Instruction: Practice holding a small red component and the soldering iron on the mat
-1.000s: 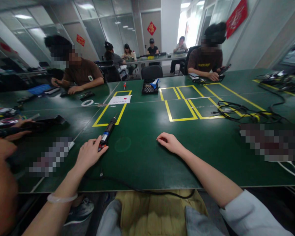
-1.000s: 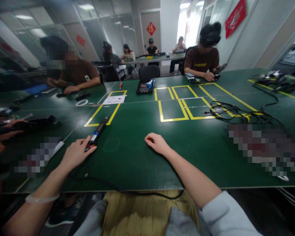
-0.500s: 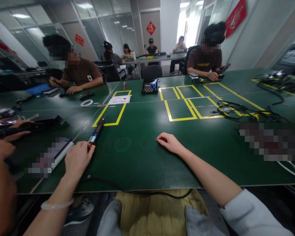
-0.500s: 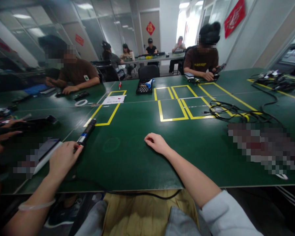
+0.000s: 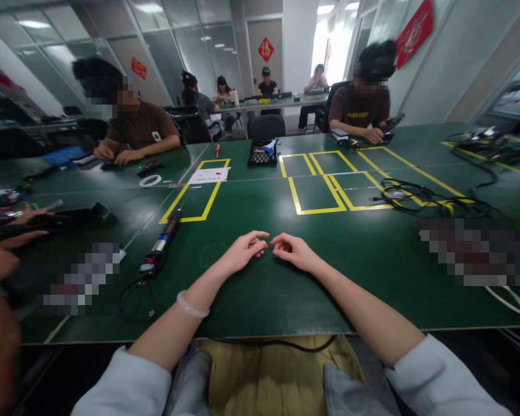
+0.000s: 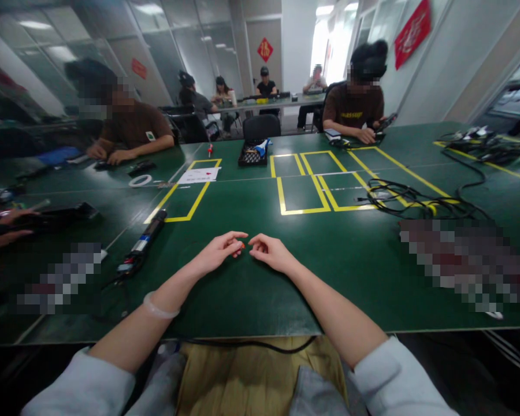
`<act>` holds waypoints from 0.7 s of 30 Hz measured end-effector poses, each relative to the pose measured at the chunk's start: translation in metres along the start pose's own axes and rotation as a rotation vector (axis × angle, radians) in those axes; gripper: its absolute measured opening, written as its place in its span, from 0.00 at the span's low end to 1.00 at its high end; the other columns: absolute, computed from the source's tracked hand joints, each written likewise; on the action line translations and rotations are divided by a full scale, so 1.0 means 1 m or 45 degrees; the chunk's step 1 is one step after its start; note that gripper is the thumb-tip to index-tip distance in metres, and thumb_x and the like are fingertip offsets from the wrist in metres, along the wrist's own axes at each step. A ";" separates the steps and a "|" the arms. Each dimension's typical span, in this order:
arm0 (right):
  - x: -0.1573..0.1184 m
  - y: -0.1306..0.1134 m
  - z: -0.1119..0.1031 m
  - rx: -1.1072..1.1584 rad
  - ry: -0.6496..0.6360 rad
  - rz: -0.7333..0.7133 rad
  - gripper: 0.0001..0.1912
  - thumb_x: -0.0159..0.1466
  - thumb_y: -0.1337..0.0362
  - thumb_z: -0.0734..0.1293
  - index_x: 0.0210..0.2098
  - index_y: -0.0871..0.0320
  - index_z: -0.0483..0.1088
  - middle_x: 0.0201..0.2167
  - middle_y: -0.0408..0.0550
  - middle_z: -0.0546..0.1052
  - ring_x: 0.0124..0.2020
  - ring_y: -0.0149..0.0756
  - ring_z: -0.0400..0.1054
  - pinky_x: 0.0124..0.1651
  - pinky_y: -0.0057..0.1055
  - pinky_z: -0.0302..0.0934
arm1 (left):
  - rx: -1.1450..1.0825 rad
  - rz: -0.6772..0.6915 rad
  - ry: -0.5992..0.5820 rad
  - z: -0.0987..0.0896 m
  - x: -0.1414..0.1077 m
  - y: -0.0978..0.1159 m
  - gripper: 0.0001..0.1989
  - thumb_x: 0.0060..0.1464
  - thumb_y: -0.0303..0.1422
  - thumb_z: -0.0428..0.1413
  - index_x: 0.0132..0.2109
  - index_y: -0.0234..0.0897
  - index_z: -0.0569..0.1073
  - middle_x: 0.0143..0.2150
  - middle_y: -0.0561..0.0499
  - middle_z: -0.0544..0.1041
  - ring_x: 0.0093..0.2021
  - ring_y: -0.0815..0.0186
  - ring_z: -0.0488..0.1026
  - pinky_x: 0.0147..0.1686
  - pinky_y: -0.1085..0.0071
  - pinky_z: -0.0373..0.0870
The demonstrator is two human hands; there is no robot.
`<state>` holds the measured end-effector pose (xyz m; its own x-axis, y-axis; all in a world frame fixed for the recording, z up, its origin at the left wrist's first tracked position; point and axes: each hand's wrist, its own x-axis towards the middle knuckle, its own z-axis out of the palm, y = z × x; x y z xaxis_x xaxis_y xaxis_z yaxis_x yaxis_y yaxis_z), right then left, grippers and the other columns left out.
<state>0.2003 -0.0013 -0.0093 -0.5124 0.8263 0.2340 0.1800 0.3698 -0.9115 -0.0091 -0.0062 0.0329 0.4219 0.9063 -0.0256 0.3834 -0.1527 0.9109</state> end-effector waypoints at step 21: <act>0.000 0.000 0.000 -0.175 0.096 -0.031 0.08 0.61 0.61 0.66 0.38 0.58 0.68 0.26 0.40 0.70 0.25 0.27 0.61 0.30 0.25 0.56 | -0.362 -0.136 -0.037 0.024 0.012 -0.012 0.17 0.49 0.43 0.60 0.38 0.32 0.71 0.32 0.51 0.73 0.32 0.71 0.69 0.37 0.71 0.66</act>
<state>0.1998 -0.0010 -0.0094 -0.4545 0.8440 0.2847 0.2845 0.4404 -0.8515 0.0115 -0.0028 0.0116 0.4166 0.8990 -0.1353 0.1833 0.0627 0.9810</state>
